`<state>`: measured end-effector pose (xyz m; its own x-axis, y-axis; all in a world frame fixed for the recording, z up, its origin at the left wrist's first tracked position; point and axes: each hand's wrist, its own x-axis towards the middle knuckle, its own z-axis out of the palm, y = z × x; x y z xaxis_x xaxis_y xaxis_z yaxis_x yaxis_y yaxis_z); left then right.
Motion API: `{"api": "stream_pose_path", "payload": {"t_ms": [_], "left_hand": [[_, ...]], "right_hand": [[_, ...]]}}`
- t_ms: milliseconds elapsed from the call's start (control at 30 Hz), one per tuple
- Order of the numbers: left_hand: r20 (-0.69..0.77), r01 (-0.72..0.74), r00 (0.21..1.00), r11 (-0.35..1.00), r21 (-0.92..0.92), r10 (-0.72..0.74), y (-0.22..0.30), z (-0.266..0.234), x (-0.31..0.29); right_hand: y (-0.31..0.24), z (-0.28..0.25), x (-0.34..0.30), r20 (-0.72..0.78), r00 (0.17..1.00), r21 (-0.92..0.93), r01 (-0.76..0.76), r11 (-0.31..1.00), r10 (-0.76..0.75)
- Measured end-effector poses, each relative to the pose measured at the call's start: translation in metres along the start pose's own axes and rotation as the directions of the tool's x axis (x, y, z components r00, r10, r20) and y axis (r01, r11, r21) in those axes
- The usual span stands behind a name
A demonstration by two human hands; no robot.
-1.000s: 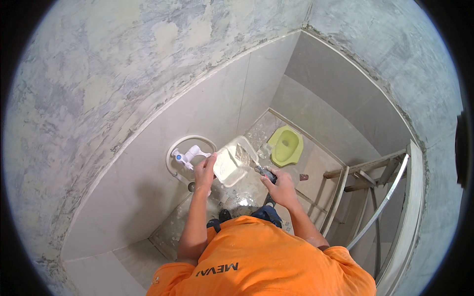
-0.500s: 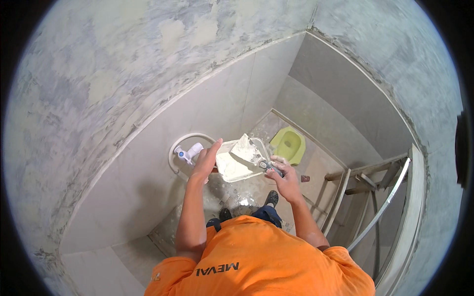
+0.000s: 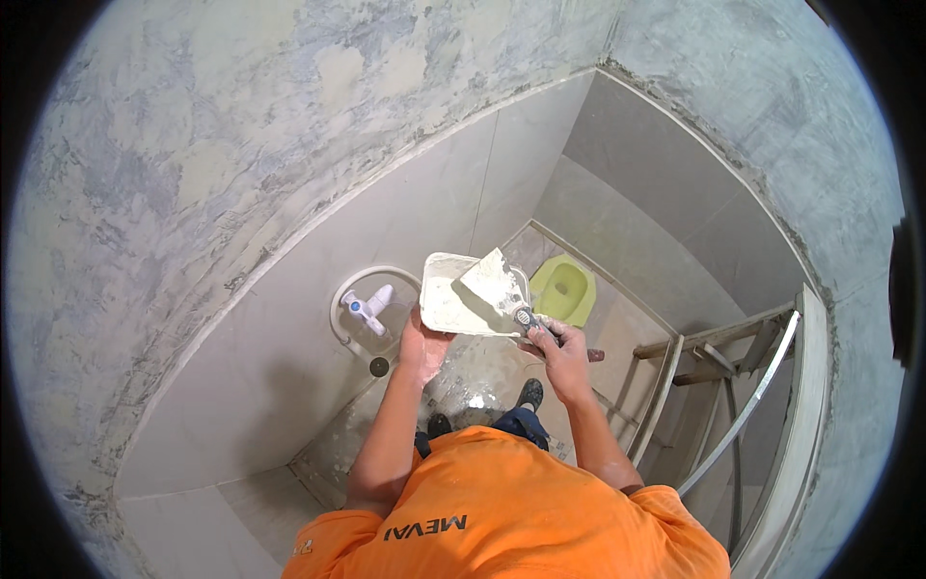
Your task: The person mixes a white paste in a plastic container using a putty knife and then applies the paste to the base of a yellow squat toilet.
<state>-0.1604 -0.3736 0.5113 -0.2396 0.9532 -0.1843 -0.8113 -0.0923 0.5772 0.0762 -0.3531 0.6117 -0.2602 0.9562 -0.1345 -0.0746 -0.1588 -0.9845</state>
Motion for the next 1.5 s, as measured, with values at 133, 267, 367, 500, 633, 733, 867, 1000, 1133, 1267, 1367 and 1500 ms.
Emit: {"api": "stream_pose_path", "payload": {"t_ms": [133,267,367,500,633,733,867,1000,1133,1267,1367,1500], "left_hand": [[0.140,0.186,0.975,0.978,-0.094,-0.172,0.005,-0.009,-0.005],[0.256,0.398,0.895,0.913,-0.092,-0.364,0.011,0.010,-0.014],[0.319,0.497,0.840,0.858,-0.129,-0.438,0.017,0.012,-0.021],[0.253,0.390,0.906,0.903,-0.182,-0.340,0.009,0.015,-0.018],[0.128,0.291,0.955,0.933,-0.210,-0.269,0.005,0.015,-0.019],[0.078,0.144,0.989,0.927,-0.347,-0.124,0.007,0.018,-0.013],[0.039,0.154,0.988,0.928,-0.341,-0.150,0.010,0.019,-0.008],[0.169,0.114,0.982,0.977,-0.181,-0.083,-0.014,0.006,0.001],[0.117,0.147,0.985,0.978,-0.147,-0.130,-0.028,0.014,0.001],[0.118,0.171,0.981,0.967,-0.186,-0.151,-0.027,0.020,-0.001],[0.062,0.162,0.986,0.972,-0.172,-0.154,-0.028,0.021,-0.001],[0.043,0.141,0.990,0.981,-0.133,-0.137,-0.028,0.021,0.000]], "right_hand": [[-0.014,-0.005,0.002,-0.049,0.997,-0.111,0.052,0.992,-0.058],[-0.041,-0.009,0.005,-0.008,0.985,-0.544,0.139,0.828,-0.171],[-0.058,-0.012,0.010,0.060,0.975,-0.592,0.208,0.779,-0.215],[-0.073,-0.009,0.012,0.246,0.915,-0.639,0.400,0.657,-0.318],[-0.076,0.003,0.006,0.307,0.832,-0.626,0.542,0.561,-0.461],[-0.072,0.013,-0.007,0.245,0.774,-0.685,0.564,0.461,-0.583],[-0.068,0.014,-0.012,0.135,0.967,-0.738,0.243,0.630,-0.214],[-0.047,0.021,0.001,0.197,0.915,-0.783,0.362,0.506,-0.351],[-0.032,0.028,-0.006,0.224,0.930,-0.761,0.354,0.544,-0.292],[-0.045,0.006,0.000,0.241,0.967,-0.834,0.251,0.491,-0.086],[-0.059,0.013,0.009,0.194,0.960,-0.828,0.269,0.491,-0.200],[-0.026,0.030,0.005,0.164,0.943,-0.787,0.302,0.538,-0.290]]}}
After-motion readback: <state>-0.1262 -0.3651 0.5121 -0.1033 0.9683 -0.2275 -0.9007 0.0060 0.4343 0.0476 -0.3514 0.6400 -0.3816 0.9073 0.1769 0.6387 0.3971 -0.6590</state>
